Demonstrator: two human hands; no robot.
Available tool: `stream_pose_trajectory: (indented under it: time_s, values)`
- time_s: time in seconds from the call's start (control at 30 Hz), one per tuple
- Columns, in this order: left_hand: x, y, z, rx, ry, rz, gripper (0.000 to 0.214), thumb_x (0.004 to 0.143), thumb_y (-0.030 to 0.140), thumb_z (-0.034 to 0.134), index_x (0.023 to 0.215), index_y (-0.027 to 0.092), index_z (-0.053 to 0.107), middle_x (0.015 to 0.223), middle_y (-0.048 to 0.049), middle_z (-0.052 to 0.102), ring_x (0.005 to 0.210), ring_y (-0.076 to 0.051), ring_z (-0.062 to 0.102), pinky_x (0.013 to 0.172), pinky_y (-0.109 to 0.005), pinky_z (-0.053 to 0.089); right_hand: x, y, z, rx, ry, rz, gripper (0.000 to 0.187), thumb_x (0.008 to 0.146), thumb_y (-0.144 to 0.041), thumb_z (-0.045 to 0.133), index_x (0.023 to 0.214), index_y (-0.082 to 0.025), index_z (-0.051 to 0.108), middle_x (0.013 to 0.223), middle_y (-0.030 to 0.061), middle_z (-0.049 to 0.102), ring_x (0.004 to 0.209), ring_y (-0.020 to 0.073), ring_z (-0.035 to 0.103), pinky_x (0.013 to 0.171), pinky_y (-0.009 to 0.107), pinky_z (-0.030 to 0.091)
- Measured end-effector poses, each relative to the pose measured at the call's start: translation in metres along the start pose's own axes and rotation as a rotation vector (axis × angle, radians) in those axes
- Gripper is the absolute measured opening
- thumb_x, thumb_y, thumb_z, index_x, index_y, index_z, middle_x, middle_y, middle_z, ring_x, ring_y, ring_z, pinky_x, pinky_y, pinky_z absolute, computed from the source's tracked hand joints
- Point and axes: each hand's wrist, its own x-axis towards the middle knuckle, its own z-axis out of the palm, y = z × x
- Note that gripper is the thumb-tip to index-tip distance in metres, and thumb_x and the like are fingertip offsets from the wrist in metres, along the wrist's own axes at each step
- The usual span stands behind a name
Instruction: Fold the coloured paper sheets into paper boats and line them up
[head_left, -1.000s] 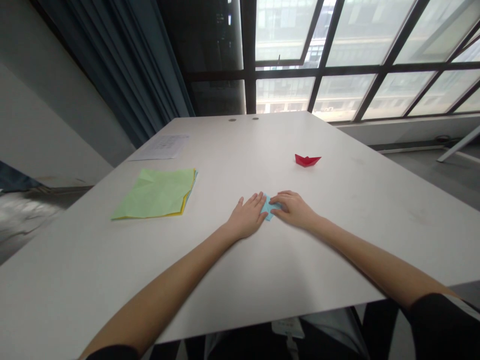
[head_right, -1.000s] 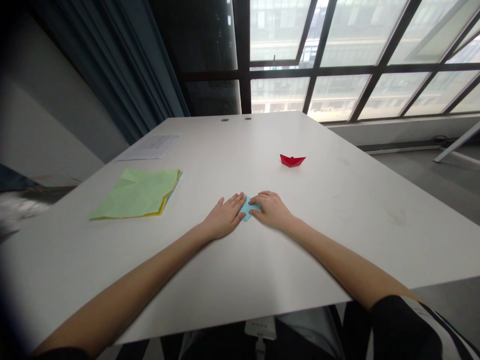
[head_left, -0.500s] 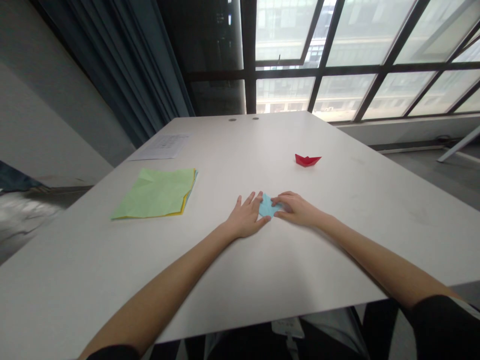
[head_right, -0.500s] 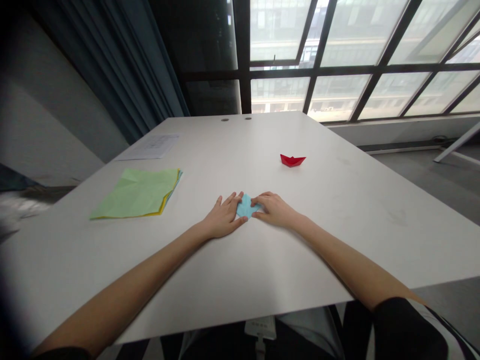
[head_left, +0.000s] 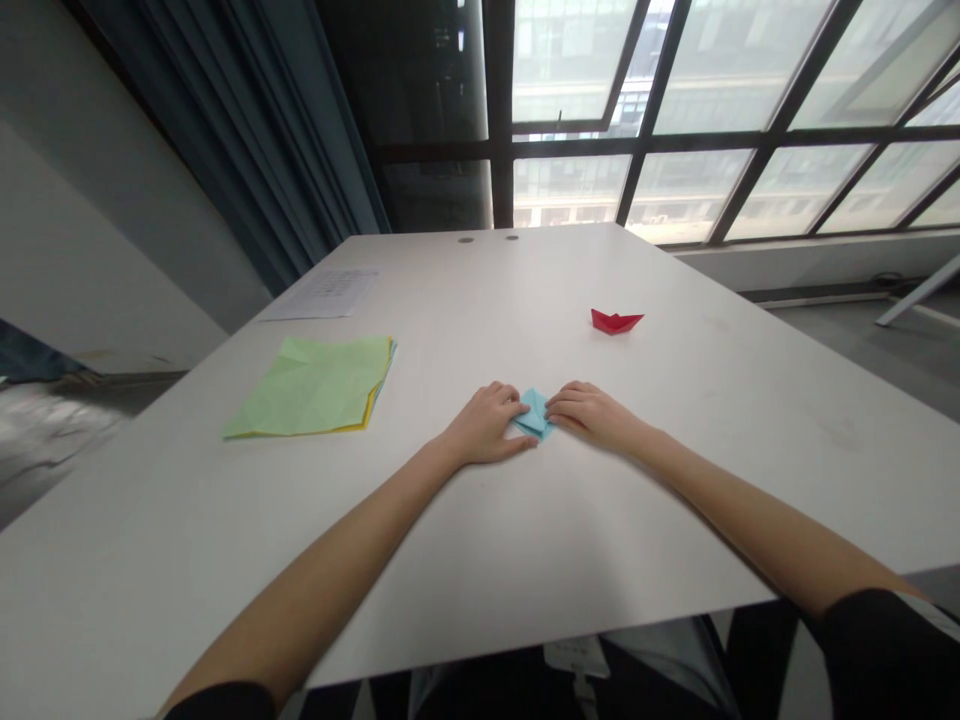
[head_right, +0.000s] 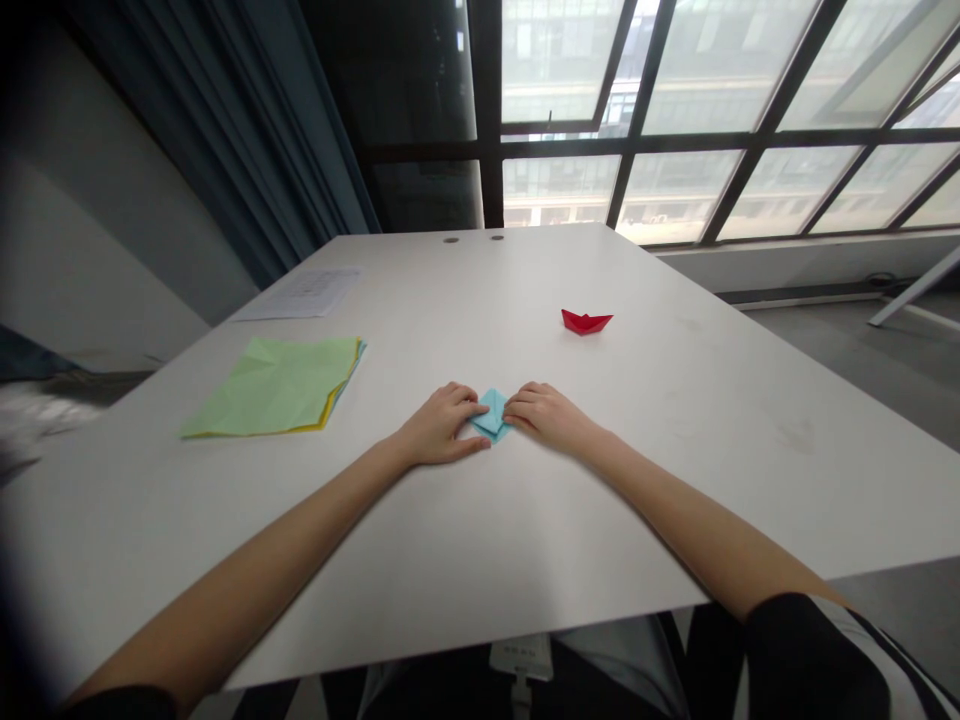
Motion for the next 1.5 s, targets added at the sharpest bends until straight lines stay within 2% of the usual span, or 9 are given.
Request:
stream_pose_trajectory:
  time_s: [0.13, 0.3, 0.43, 0.57, 0.67, 0.77, 0.9, 1.1, 1.5]
  values:
    - [0.000, 0.000, 0.002, -0.026, 0.014, 0.022, 0.030, 0.087, 0.035, 0.040, 0.097, 0.019, 0.062, 0.087, -0.0085, 0.057, 0.085, -0.019, 0.051, 0.078, -0.033, 0.041, 0.001, -0.003, -0.001, 0.018, 0.002, 0.056, 0.027, 0.091, -0.029, 0.038, 0.091, -0.019, 0.062, 0.084, 0.0072, 0.065, 0.085, 0.0188, 0.056, 0.077, 0.034, 0.042]
    - [0.001, -0.001, 0.005, -0.099, 0.026, 0.009, 0.030, 0.090, 0.029, 0.035, 0.093, 0.017, 0.062, 0.085, -0.0079, 0.059, 0.084, -0.018, 0.052, 0.078, -0.031, 0.042, 0.000, -0.004, -0.002, 0.084, 0.015, 0.087, 0.020, 0.085, -0.033, 0.047, 0.093, -0.018, 0.059, 0.084, 0.0064, 0.065, 0.081, 0.0191, 0.057, 0.076, 0.034, 0.043]
    - [0.003, -0.002, 0.008, -0.212, 0.071, -0.113, 0.022, 0.087, 0.024, 0.040, 0.100, 0.017, 0.057, 0.085, -0.0057, 0.061, 0.082, -0.017, 0.054, 0.077, -0.030, 0.043, 0.000, -0.005, 0.003, 0.140, 0.087, 0.208, 0.017, 0.085, -0.029, 0.047, 0.092, -0.019, 0.058, 0.084, 0.0059, 0.065, 0.078, 0.0177, 0.058, 0.075, 0.032, 0.044]
    - [0.004, 0.000, 0.010, -0.299, 0.109, -0.224, 0.030, 0.084, 0.018, 0.043, 0.113, 0.019, 0.046, 0.079, -0.0009, 0.059, 0.073, -0.015, 0.056, 0.071, -0.027, 0.044, 0.002, -0.007, 0.008, 0.215, 0.163, 0.359, 0.021, 0.082, -0.025, 0.050, 0.103, -0.021, 0.055, 0.081, 0.0021, 0.065, 0.072, 0.0153, 0.059, 0.070, 0.029, 0.045]
    - [0.004, 0.001, 0.012, -0.279, 0.128, -0.176, 0.025, 0.084, 0.015, 0.039, 0.105, 0.020, 0.053, 0.089, -0.0035, 0.057, 0.080, -0.014, 0.056, 0.075, -0.027, 0.045, 0.004, -0.009, 0.010, 0.247, 0.169, 0.370, 0.029, 0.082, -0.023, 0.049, 0.110, -0.021, 0.052, 0.079, 0.0008, 0.064, 0.069, 0.0141, 0.058, 0.068, 0.028, 0.045]
    - [0.003, 0.001, 0.014, -0.205, 0.119, -0.128, 0.026, 0.084, 0.013, 0.038, 0.096, 0.020, 0.060, 0.100, -0.0056, 0.053, 0.081, -0.013, 0.055, 0.077, -0.026, 0.045, 0.004, -0.008, 0.011, 0.197, 0.153, 0.312, 0.026, 0.083, -0.021, 0.047, 0.107, -0.022, 0.058, 0.079, 0.0025, 0.063, 0.073, 0.0159, 0.057, 0.071, 0.030, 0.045]
    - [0.003, 0.000, 0.016, -0.055, 0.081, -0.060, 0.025, 0.084, 0.013, 0.041, 0.097, 0.020, 0.062, 0.099, -0.0064, 0.056, 0.086, -0.015, 0.054, 0.079, -0.028, 0.044, 0.004, -0.006, 0.013, 0.084, 0.119, 0.228, 0.025, 0.084, -0.020, 0.046, 0.100, -0.022, 0.065, 0.083, 0.0064, 0.061, 0.080, 0.0190, 0.054, 0.076, 0.034, 0.044]
    - [0.005, 0.002, 0.012, 0.058, -0.010, 0.103, 0.024, 0.087, 0.017, 0.042, 0.101, 0.021, 0.061, 0.100, -0.0059, 0.062, 0.092, -0.018, 0.054, 0.081, -0.032, 0.043, 0.003, -0.006, 0.014, 0.015, 0.095, 0.267, 0.025, 0.085, -0.024, 0.046, 0.102, -0.024, 0.065, 0.088, 0.0071, 0.057, 0.083, 0.0194, 0.051, 0.078, 0.035, 0.043]
    - [0.003, -0.006, 0.007, 0.023, -0.017, 0.082, 0.023, 0.080, 0.011, 0.048, 0.094, 0.019, 0.063, 0.104, -0.0039, 0.065, 0.092, -0.017, 0.056, 0.083, -0.032, 0.045, -0.001, 0.008, 0.006, -0.036, -0.036, 0.287, 0.031, 0.085, -0.027, 0.048, 0.112, -0.034, 0.060, 0.098, 0.0067, 0.055, 0.087, 0.0196, 0.048, 0.081, 0.037, 0.037]
